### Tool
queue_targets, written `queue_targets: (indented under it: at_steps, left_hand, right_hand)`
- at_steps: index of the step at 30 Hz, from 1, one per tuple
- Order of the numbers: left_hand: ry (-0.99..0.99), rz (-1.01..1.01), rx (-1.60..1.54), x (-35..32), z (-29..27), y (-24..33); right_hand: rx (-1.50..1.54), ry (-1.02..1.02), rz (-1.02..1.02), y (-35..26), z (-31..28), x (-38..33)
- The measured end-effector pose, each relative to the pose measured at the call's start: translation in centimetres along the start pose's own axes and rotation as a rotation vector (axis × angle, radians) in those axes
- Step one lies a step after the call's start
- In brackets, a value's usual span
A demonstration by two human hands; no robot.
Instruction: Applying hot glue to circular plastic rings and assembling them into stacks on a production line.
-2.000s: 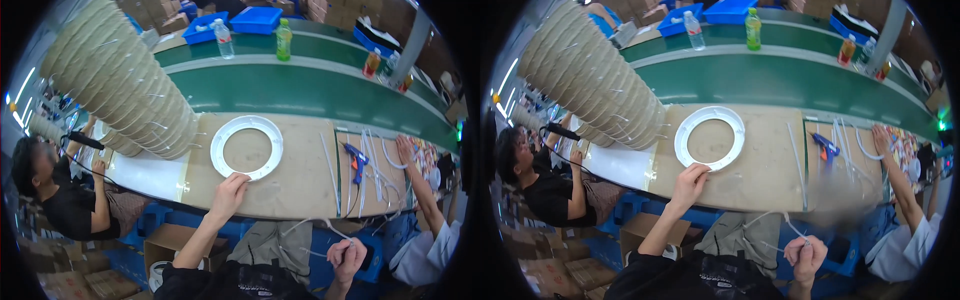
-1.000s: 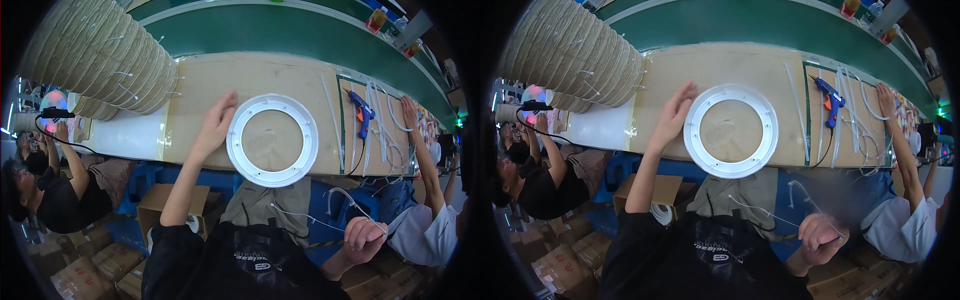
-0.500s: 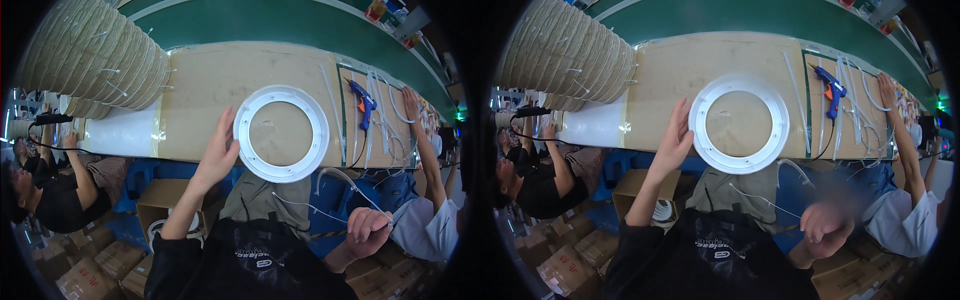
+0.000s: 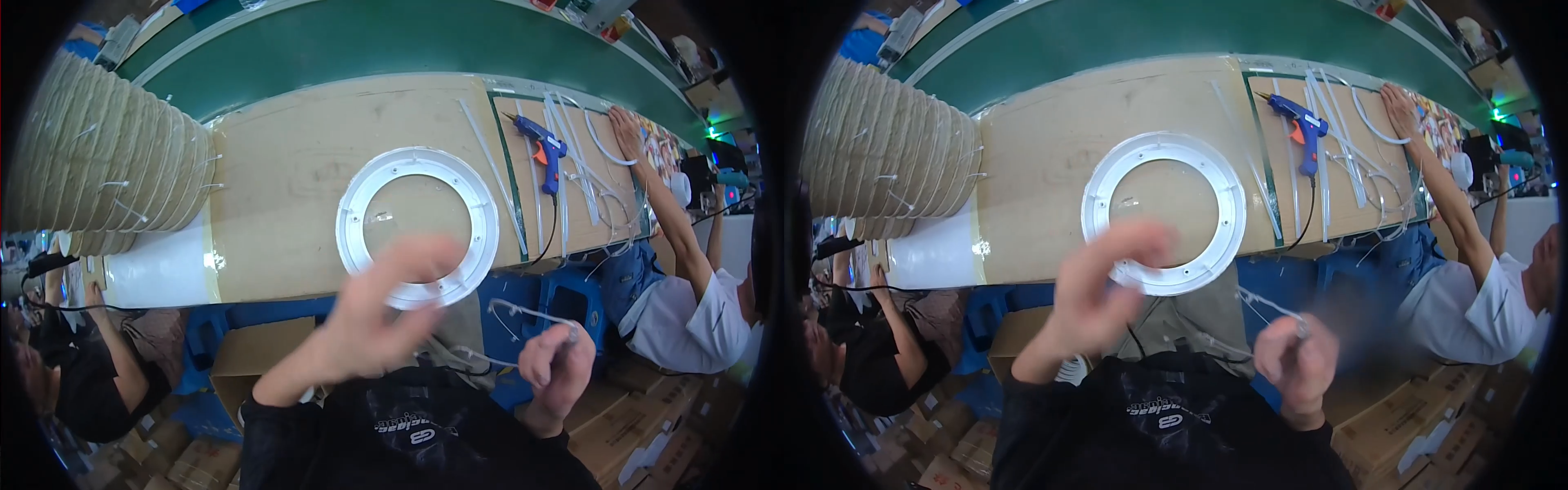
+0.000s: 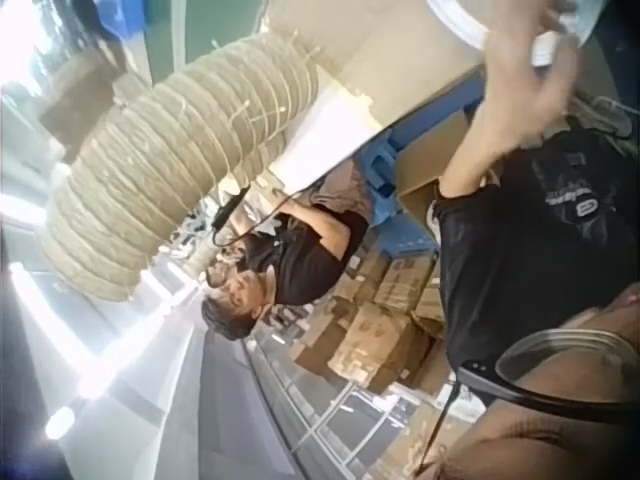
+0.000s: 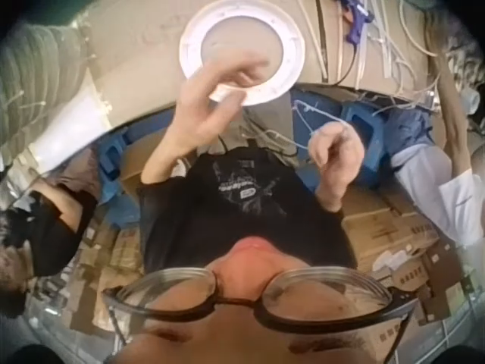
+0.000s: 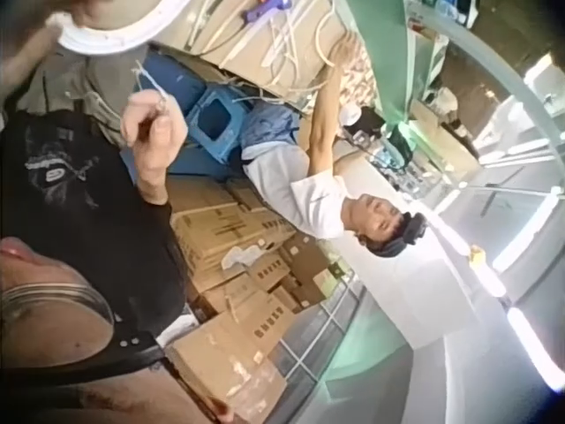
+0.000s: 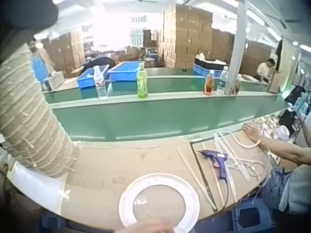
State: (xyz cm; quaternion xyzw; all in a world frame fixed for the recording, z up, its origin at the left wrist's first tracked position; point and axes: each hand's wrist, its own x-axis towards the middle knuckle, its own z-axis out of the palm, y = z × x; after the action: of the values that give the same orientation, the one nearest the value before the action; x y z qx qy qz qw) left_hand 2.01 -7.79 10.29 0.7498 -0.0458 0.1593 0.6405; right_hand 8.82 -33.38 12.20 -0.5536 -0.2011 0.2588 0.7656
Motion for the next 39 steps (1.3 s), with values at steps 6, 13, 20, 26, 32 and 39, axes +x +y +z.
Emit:
queue_targets:
  at_steps: [6, 13, 20, 26, 32, 39]
  left_hand:
    - [-0.077, 0.071, 0.182, -2.5, 4.9, 2.6]
    - [0.032, 0.071, 0.330, -2.8, 4.1, 0.9]
    - [0.120, -0.098, 0.277, -1.9, 3.2, 1.2]
    - [0.251, -0.226, 0.100, -1.9, 0.3, 1.0]
    - [0.192, -0.207, 0.190, -0.7, -0.7, 2.4]
    - [0.155, -0.152, 0.209, -0.6, 0.1, 2.8]
  right_hand:
    - [-0.067, 0.047, 0.015, 2.4, 2.4, 1.7]
    - [-0.136, -0.095, -0.033, 3.8, 3.7, 3.0]
    - [-0.114, -0.086, 0.046, 3.0, 3.3, 3.9]
    - [-0.358, -0.066, -0.108, 0.7, -0.7, 2.7]
    - [-0.507, 0.218, -0.057, 3.0, 0.2, 4.7]
    - [-0.674, -0.033, -0.010, 5.3, -2.5, 6.3]
